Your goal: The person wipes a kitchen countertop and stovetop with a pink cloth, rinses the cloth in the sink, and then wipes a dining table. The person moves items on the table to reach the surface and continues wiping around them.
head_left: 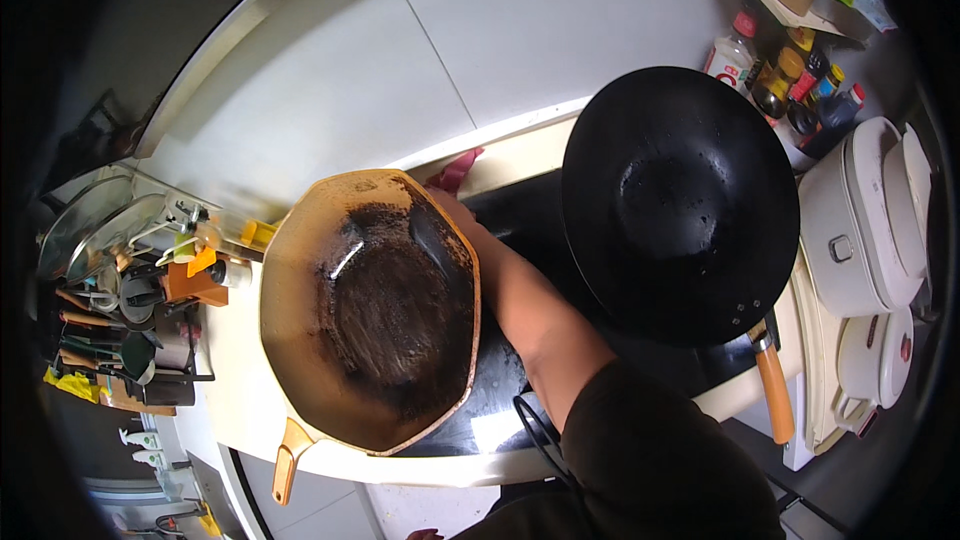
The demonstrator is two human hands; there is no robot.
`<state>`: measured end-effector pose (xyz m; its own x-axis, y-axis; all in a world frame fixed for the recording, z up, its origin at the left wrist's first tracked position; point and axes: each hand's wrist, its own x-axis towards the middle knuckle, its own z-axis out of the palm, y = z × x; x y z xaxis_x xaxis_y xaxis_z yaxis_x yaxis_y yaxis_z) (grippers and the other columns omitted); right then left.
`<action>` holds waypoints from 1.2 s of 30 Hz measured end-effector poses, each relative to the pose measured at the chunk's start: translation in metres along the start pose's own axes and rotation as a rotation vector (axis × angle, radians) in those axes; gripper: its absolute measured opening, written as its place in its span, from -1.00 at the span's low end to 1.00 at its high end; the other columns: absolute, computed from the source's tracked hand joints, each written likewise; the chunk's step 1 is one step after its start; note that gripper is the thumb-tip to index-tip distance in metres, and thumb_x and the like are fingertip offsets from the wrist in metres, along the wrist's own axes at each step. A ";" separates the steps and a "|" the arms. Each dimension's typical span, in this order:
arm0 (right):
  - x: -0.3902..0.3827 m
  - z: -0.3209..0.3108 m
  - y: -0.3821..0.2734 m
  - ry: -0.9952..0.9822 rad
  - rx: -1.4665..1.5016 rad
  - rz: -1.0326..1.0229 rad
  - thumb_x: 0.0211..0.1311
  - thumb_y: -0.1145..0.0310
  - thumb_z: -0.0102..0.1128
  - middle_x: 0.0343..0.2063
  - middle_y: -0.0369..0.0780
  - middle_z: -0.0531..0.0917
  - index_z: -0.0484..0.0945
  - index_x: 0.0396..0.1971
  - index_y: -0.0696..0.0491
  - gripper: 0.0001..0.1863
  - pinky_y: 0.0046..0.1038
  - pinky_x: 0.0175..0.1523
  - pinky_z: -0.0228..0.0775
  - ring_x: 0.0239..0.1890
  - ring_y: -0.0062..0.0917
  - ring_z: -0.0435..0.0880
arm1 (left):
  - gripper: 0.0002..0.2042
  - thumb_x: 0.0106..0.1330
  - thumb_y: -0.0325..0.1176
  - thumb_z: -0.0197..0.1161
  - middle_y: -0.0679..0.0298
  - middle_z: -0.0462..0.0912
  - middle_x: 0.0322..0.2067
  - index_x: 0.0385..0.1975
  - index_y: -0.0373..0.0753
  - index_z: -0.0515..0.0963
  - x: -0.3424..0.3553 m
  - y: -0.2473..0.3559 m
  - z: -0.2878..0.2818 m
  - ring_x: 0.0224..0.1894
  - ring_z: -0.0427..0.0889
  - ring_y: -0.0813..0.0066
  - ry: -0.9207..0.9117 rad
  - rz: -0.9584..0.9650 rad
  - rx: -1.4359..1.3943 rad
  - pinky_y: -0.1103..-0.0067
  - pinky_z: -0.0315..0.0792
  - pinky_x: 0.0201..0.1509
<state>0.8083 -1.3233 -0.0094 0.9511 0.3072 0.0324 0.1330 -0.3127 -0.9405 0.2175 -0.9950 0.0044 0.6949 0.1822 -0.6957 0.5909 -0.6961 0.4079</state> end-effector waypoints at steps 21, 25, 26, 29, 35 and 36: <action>0.042 0.001 0.015 -0.002 -0.754 0.008 0.16 0.08 -0.07 0.22 -0.03 0.04 0.11 0.19 0.12 -0.35 -0.13 0.27 -0.18 0.23 -0.14 0.06 | -0.72 0.18 -0.42 0.08 0.16 0.57 -0.36 -0.11 -0.33 0.38 -0.014 -0.006 0.039 -0.31 0.53 0.40 0.009 -0.245 -1.045 0.59 0.47 -0.24; 0.036 -0.016 0.020 -0.053 -0.619 0.034 0.16 0.13 -0.07 0.21 -0.04 0.07 0.13 0.17 0.11 -0.39 -0.16 0.26 -0.14 0.21 -0.15 0.09 | -0.54 0.08 -0.43 0.23 0.09 0.51 -0.17 0.01 -0.28 0.30 0.008 -0.028 0.019 -0.26 0.53 0.28 -0.093 -0.210 -0.321 0.47 0.48 -0.23; 0.031 -0.020 0.020 -0.061 -0.595 0.031 0.17 0.14 -0.07 0.20 -0.04 0.08 0.13 0.17 0.11 -0.40 -0.17 0.26 -0.13 0.21 -0.16 0.10 | -0.61 0.10 -0.42 0.20 0.09 0.52 -0.22 -0.04 -0.30 0.33 0.012 -0.032 0.016 -0.29 0.54 0.31 -0.055 -0.222 -0.373 0.49 0.48 -0.25; 0.009 -0.026 0.019 -0.101 -0.497 -0.003 0.17 0.17 -0.07 0.19 -0.05 0.11 0.15 0.16 0.11 -0.43 -0.19 0.26 -0.10 0.19 -0.17 0.12 | -0.78 0.18 -0.41 0.11 0.10 0.56 -0.36 -0.22 -0.37 0.42 0.018 -0.040 0.012 -0.40 0.56 0.39 0.054 -0.282 -0.538 0.55 0.48 -0.33; -0.067 -0.023 0.027 -0.227 -0.210 -0.039 0.18 0.23 -0.07 0.16 -0.07 0.15 0.18 0.13 0.09 -0.48 -0.24 0.25 -0.05 0.17 -0.20 0.17 | -0.78 0.23 -0.37 0.07 0.12 0.60 -0.45 -0.27 -0.40 0.48 0.031 -0.030 0.025 -0.45 0.59 0.46 -0.089 0.006 -0.258 0.60 0.47 -0.37; -0.081 -0.022 0.028 -0.235 -0.174 -0.039 0.19 0.24 -0.07 0.16 -0.08 0.16 0.18 0.13 0.09 -0.49 -0.25 0.25 -0.04 0.16 -0.20 0.18 | -0.79 0.23 -0.37 0.07 0.13 0.60 -0.45 -0.26 -0.39 0.48 0.037 -0.027 0.021 -0.45 0.58 0.47 -0.138 -0.104 -0.408 0.61 0.46 -0.38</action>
<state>0.7412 -1.3769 -0.0309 0.8563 0.5156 -0.0314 0.2330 -0.4399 -0.8673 0.2189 -0.9837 -0.0450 0.5781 0.1236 -0.8066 0.7877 -0.3428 0.5120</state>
